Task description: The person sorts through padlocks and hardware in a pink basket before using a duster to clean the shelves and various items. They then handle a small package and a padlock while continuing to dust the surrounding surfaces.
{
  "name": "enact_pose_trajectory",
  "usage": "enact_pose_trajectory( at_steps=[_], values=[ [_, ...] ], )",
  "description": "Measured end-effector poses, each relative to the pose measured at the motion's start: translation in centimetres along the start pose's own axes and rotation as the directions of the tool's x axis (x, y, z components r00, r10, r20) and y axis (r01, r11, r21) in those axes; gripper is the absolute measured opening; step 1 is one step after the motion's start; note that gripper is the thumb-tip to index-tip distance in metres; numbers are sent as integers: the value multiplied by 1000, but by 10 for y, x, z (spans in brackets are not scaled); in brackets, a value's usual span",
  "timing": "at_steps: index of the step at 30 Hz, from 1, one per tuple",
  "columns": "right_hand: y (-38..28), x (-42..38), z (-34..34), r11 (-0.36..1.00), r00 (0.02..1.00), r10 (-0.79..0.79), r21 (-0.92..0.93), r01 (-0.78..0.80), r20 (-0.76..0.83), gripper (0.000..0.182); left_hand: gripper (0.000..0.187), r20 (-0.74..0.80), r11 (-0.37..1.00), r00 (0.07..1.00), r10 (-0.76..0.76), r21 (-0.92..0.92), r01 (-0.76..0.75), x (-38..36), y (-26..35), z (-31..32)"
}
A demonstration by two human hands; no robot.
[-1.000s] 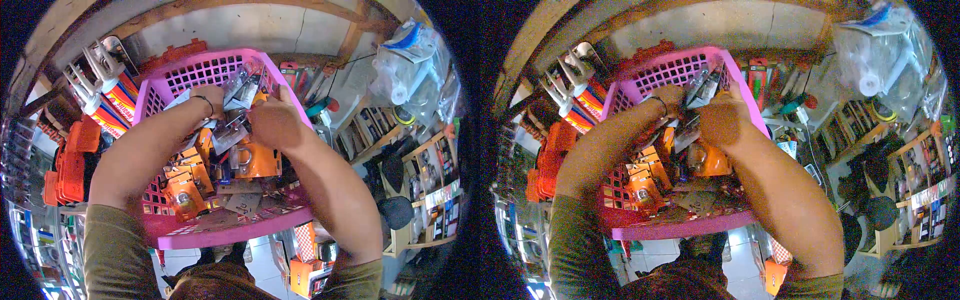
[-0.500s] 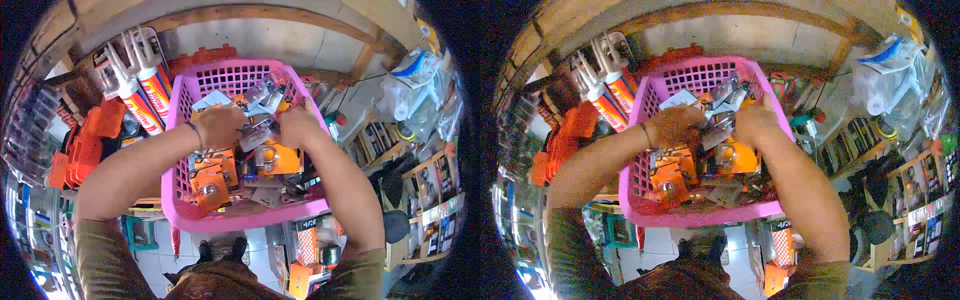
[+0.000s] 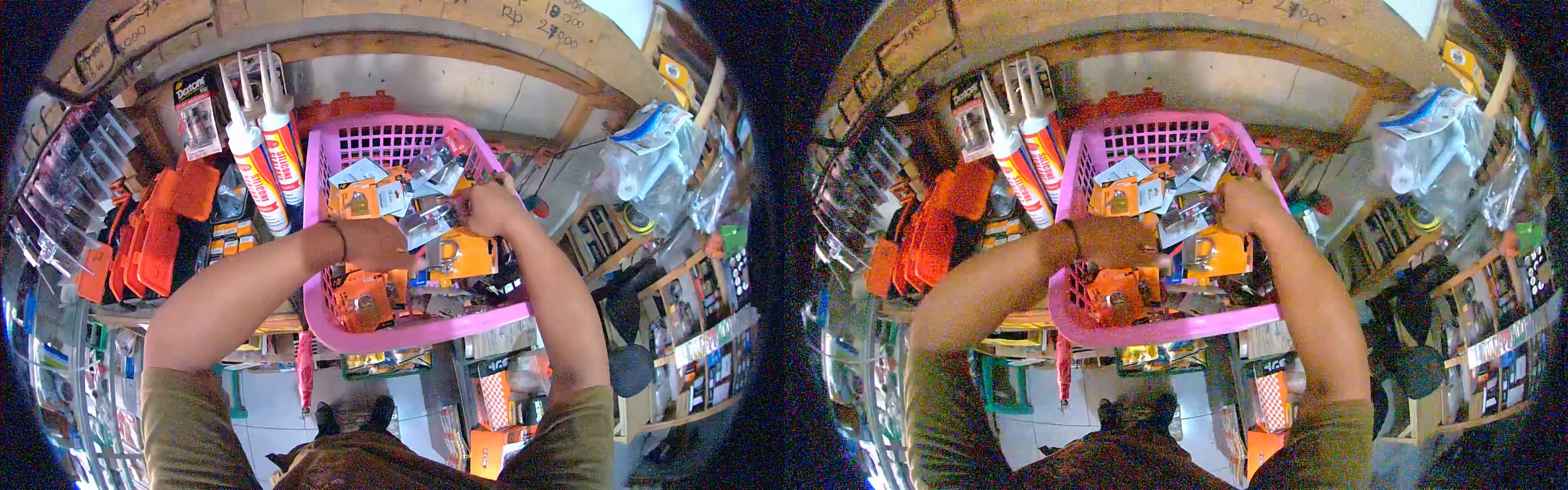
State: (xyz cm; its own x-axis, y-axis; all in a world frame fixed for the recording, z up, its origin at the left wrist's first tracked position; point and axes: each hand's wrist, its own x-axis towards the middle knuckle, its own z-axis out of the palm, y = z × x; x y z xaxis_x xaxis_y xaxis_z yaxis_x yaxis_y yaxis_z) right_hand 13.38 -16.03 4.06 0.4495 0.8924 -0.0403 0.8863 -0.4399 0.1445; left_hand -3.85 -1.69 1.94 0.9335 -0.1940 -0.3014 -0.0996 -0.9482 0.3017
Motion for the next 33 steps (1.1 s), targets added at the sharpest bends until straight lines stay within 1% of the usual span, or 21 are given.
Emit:
enact_pose_trajectory(
  at_steps=[1,2,3,4,6,7,9,10,11,15,18,22,24,25,26,27,28,29,31,32,33],
  values=[
    [1,-1,0,999,999,-46,-3,46,2,32,46,-131,988,980,149,-23,-153,-10,2,0],
    [3,-3,1,999,999,-37,-1,37,4,32,31,-157,991,978,137,25,-135,-20,4,-1],
    [2,-7,1,996,994,-89,10,90,-61,32,31,-147,989,978,145,28,-143,-24,3,3],
    [0,-11,1,990,982,-138,16,142,-126,33,26,-211,994,971,110,33,-106,-26,1,7],
    [-9,-26,-12,990,989,-100,87,110,-111,31,21,-325,996,942,85,50,-73,-29,0,17],
    [-17,-36,-23,985,992,-75,147,89,-97,29,21,-320,995,942,98,49,-87,-34,7,14],
    [-26,-50,-35,991,996,-66,111,72,-62,27,21,-408,983,913,-14,164,88,-41,18,11],
    [-29,-54,-39,993,995,-94,80,91,30,27,22,-434,985,901,5,155,70,-42,16,13],
    [-32,-58,-40,992,985,-118,54,112,123,27,22,-435,987,900,8,148,63,-41,16,14],
    [-28,-45,-31,993,984,-74,-78,88,163,23,24,-364,980,929,-72,149,134,-41,20,10],
    [-27,-24,-33,993,995,28,-120,-17,95,24,25,-322,988,943,-82,98,120,-42,19,9],
    [-22,8,-23,997,995,-48,-51,52,84,25,27,-313,994,947,-77,48,97,-43,21,11],
    [-26,21,-18,999,959,16,-31,-7,284,49,28,-280,991,955,-100,60,122,-42,23,6],
    [-25,28,-12,1000,960,15,-21,-10,280,49,29,-244,987,963,-117,75,140,-41,23,4],
    [-23,36,-5,996,924,-82,15,83,372,62,29,-236,986,965,-116,86,140,-39,20,5],
    [-25,39,-6,983,871,-180,59,172,456,76,29,-229,991,967,-109,51,124,-37,16,7],
    [-30,44,-13,990,768,-130,130,62,628,92,29,-225,994,969,-104,10,109,-36,14,9],
    [-31,48,-12,989,767,-135,133,65,627,92,29,-222,994,969,-108,11,113,-37,13,12],
    [-34,55,-11,985,806,-44,-111,135,590,92,18,-324,997,943,-72,-5,74,-39,14,13],
    [-35,55,-10,983,802,-48,-113,143,596,92,18,-325,997,943,-77,-14,76,-39,15,14],
    [-35,50,-11,974,847,-57,-159,165,528,80,18,-320,996,944,-84,-11,85,-39,15,13]
  ],
)
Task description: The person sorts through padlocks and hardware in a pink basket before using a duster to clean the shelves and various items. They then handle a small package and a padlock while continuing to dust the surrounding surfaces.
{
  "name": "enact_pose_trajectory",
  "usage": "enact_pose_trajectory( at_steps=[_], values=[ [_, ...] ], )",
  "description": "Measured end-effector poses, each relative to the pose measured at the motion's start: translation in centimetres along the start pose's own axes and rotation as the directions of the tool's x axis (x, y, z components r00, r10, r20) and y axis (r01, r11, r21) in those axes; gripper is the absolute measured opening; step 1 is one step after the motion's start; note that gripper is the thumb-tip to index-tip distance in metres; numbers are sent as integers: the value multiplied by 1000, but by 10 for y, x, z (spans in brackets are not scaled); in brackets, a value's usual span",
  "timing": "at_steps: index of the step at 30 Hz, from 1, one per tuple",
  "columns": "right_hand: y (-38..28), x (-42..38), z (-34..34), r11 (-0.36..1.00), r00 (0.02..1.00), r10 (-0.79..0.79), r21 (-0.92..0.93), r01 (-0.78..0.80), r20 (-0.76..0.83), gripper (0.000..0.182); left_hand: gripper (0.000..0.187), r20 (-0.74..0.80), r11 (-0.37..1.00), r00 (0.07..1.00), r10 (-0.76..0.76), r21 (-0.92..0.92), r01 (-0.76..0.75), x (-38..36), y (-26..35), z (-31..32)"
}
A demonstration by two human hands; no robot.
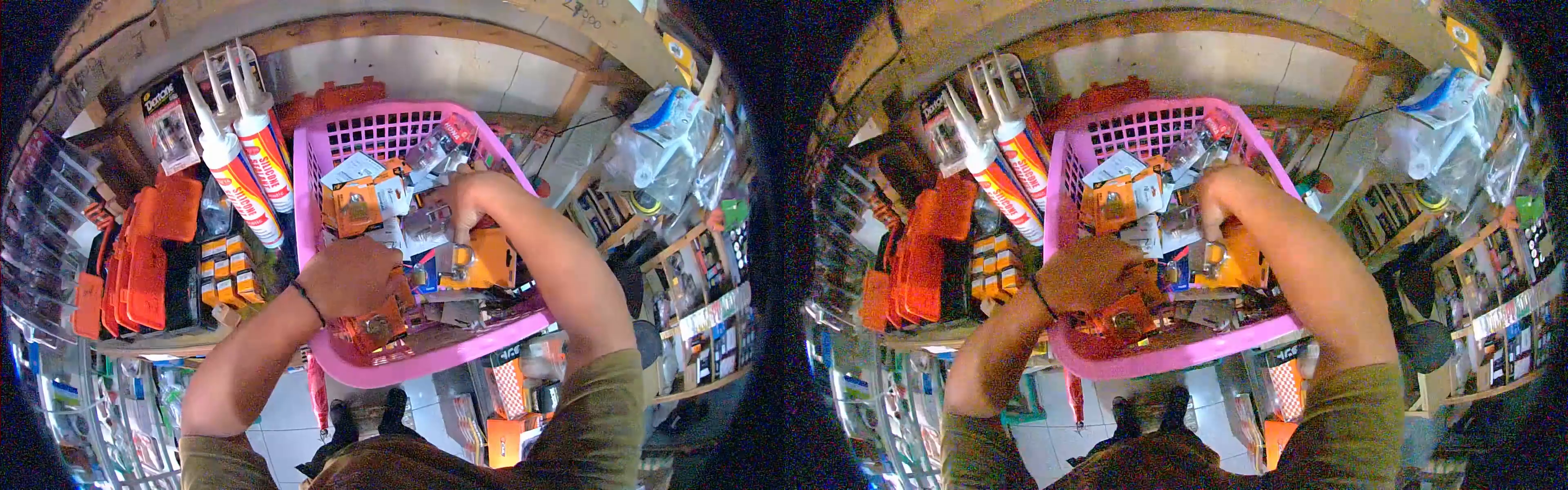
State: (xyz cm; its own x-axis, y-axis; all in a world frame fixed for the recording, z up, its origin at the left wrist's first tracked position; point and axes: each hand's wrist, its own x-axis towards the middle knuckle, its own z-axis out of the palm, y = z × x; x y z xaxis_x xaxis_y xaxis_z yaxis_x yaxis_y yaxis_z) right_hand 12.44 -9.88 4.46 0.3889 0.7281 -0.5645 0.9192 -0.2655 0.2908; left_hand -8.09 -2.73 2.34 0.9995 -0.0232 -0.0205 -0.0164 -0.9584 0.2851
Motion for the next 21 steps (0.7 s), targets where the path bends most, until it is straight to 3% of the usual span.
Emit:
enact_pose_trajectory(
  at_steps=[2,3,7,10,12,14,16,20,21],
  values=[
    [-1,-15,0,995,986,10,-95,-26,-168,60,19,7,1000,1000,-4,6,4,1,-3,1],
    [-1,-28,-4,997,975,19,-62,-34,-219,59,19,1,1000,1000,6,-9,-6,1,-6,3],
    [12,-64,-30,994,994,44,-94,-53,-100,61,21,-34,998,999,9,-61,-12,1,-10,9],
    [27,-81,-27,977,972,111,-155,-145,-209,60,18,-31,999,999,36,-29,-37,1,-8,5],
    [41,-85,-21,984,952,47,-150,-96,-301,56,18,-12,999,1000,29,-30,-29,1,-6,1],
    [48,-85,-18,987,963,41,-136,-79,-265,54,17,11,999,1000,22,-29,-22,1,-4,-1],
    [48,-90,-20,995,962,-80,-86,59,-260,53,17,-26,998,999,22,-55,-23,-1,-3,-2],
    [54,-89,-16,999,957,-48,-22,44,-287,61,22,-80,997,994,71,-14,-72,-2,-9,5],
    [55,-89,-17,998,955,-63,1,66,-288,62,22,-57,999,998,24,24,-23,-3,-6,1]
  ],
)
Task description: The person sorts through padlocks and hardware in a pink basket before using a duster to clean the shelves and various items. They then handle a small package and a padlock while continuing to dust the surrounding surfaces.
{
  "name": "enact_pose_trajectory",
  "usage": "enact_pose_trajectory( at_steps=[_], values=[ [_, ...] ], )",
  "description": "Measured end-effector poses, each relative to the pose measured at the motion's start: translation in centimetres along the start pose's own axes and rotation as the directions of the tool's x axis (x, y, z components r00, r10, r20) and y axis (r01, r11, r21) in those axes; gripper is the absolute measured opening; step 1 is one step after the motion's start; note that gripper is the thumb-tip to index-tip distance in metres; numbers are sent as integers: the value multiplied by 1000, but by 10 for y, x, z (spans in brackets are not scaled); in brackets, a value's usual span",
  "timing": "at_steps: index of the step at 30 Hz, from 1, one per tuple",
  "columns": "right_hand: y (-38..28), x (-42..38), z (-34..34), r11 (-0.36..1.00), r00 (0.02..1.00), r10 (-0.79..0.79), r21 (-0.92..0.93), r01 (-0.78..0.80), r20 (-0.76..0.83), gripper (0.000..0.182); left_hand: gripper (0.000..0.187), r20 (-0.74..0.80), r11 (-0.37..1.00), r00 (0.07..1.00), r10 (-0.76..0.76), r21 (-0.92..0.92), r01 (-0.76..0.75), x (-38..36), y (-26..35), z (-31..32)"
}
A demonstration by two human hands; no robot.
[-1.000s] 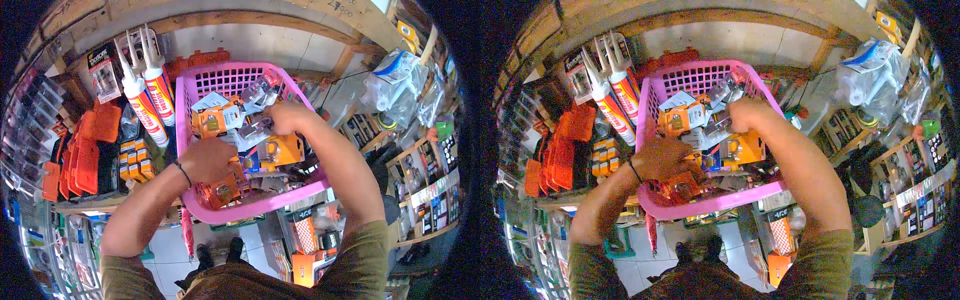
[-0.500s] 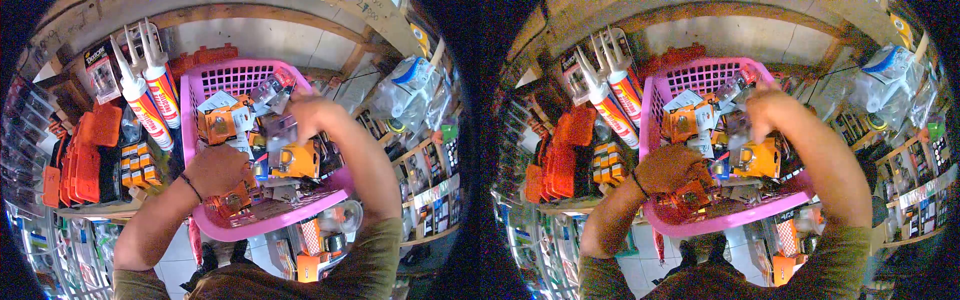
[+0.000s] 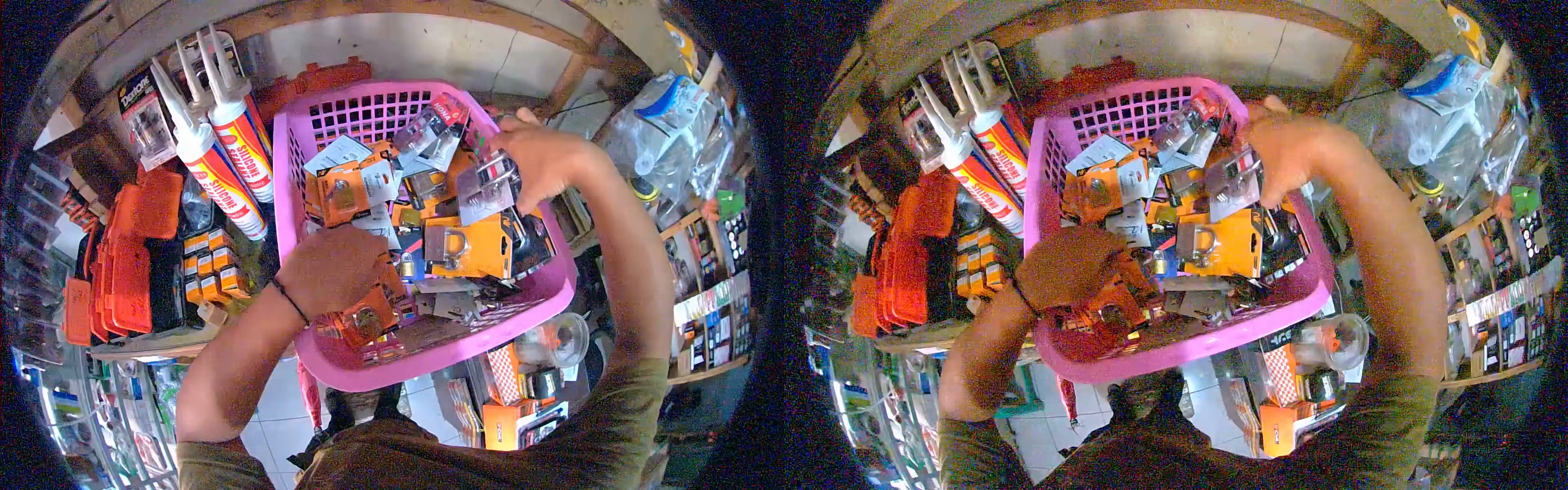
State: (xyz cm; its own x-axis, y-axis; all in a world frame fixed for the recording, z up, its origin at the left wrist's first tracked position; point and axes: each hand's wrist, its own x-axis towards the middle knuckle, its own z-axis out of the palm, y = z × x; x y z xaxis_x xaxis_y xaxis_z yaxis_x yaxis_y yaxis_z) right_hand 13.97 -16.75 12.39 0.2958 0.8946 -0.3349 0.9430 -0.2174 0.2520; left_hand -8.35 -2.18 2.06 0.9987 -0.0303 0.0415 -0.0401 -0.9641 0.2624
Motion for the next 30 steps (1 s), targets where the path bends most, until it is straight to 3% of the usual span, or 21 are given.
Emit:
enact_pose_trajectory(
  at_steps=[3,5,7,9,13,16,18,20,21,23,24,27,30],
  values=[
    [7,3,7,997,1000,-20,79,21,-20,65,22,43,996,998,-53,68,50,1,2,-2],
    [11,9,15,992,973,-111,38,121,-201,57,21,61,994,996,-64,94,58,2,3,-3],
    [9,18,19,992,972,-102,46,114,-211,57,13,-21,994,997,-81,72,82,1,6,-3],
    [2,26,19,998,996,-25,62,30,-82,66,13,-68,992,996,-55,105,62,-1,3,1],
    [2,39,30,991,995,-26,132,38,-92,65,13,-129,984,992,2,175,21,-1,-3,7],
    [3,39,28,993,1000,19,118,-18,-7,64,13,-200,990,979,43,137,-15,-1,-2,5],
    [5,41,25,993,999,29,110,-33,40,62,13,-136,990,991,-18,138,37,1,-1,4],
    [11,45,19,955,993,2,294,-37,117,55,13,-71,986,995,-71,146,80,1,1,3],
    [10,44,14,955,993,3,295,-37,114,55,14,-86,990,995,-56,122,66,1,1,2],
    [1,46,-1,967,967,3,245,-68,255,53,14,-97,993,995,-39,104,49,0,0,3],
    [-1,51,-4,968,941,49,218,-128,335,56,17,-101,993,994,-39,109,50,0,-2,4],
    [-10,50,-12,940,934,131,257,-223,332,56,21,-104,993,995,-9,117,22,3,-9,10],
    [-12,53,-17,895,875,185,290,-338,448,56,20,-62,994,998,-3,110,10,3,-11,10]
  ],
)
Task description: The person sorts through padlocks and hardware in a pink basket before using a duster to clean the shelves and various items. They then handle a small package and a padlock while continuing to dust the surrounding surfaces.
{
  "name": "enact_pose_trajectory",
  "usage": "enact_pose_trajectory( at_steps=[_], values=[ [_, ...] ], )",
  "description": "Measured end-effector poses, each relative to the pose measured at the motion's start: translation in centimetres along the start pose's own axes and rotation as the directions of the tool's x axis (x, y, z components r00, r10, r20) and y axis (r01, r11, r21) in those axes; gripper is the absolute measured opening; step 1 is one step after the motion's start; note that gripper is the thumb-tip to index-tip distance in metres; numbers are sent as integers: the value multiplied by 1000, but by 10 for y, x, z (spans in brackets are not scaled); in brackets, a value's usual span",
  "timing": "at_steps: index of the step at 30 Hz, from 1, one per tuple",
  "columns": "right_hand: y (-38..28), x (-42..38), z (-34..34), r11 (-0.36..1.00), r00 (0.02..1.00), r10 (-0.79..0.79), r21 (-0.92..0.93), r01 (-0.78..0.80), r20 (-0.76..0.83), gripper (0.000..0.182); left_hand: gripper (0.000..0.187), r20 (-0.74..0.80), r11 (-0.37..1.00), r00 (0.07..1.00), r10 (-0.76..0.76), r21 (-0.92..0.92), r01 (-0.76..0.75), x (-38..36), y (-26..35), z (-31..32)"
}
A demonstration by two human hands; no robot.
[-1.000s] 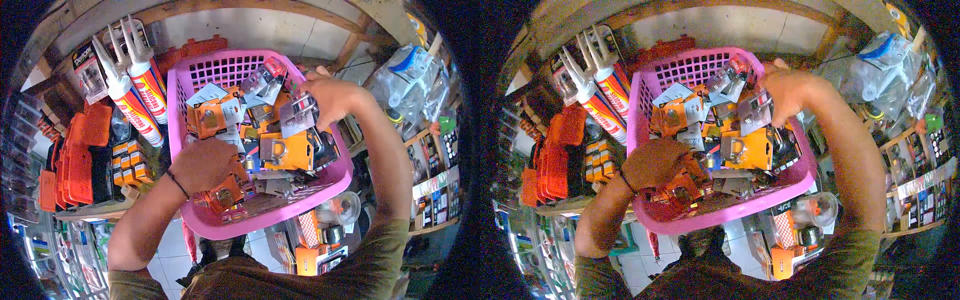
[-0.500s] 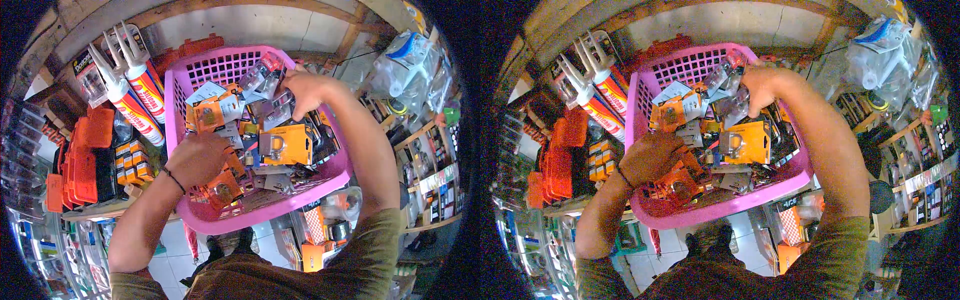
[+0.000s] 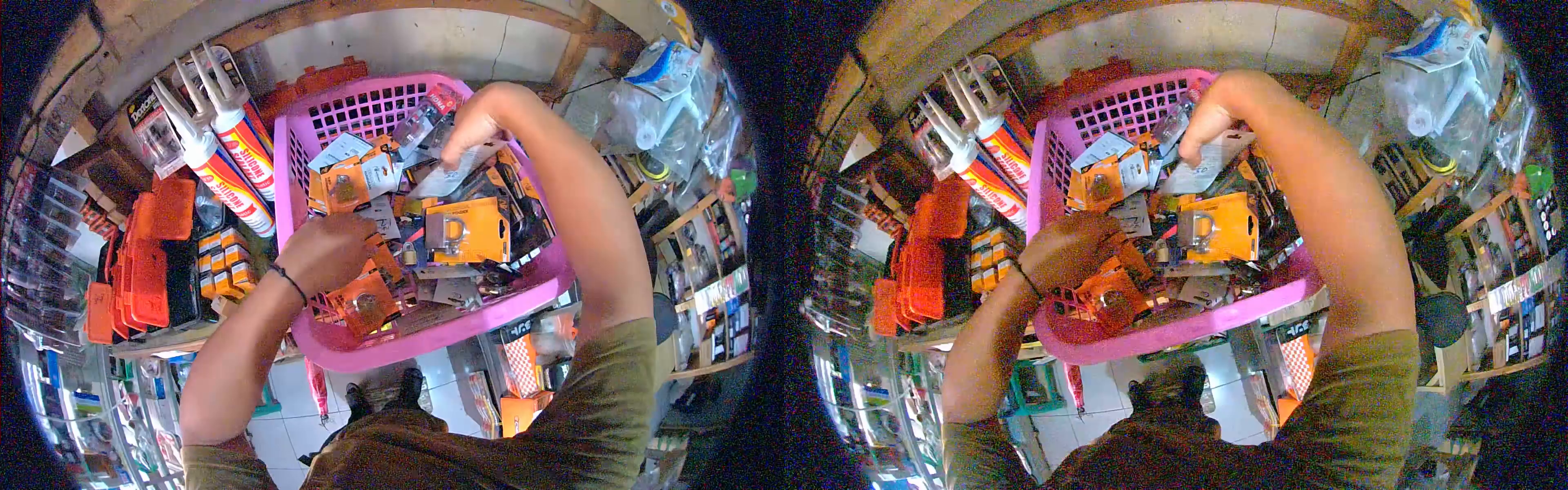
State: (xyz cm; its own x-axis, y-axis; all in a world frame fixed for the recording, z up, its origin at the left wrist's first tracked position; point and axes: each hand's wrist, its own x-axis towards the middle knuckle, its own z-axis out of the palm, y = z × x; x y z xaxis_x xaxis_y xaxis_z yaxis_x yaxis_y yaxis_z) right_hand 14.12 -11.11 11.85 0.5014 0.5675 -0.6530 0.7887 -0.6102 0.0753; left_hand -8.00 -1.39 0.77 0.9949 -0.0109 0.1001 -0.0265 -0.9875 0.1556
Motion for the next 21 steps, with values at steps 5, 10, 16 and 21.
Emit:
enact_pose_trajectory(
  at_steps=[5,10,16,21],
  values=[
    [13,27,0,980,975,-191,80,183,115,55,18,38,997,997,-60,-35,61,-1,4,-4],
    [9,8,18,890,841,-394,-381,249,-370,56,16,70,994,994,-80,-65,85,0,3,-5],
    [23,19,18,880,804,-463,-304,366,-372,59,16,17,999,999,-28,-40,28,-1,3,-6],
    [17,17,15,904,832,-396,-325,278,-388,61,14,10,998,999,-49,-44,50,-2,5,-6]
  ],
)
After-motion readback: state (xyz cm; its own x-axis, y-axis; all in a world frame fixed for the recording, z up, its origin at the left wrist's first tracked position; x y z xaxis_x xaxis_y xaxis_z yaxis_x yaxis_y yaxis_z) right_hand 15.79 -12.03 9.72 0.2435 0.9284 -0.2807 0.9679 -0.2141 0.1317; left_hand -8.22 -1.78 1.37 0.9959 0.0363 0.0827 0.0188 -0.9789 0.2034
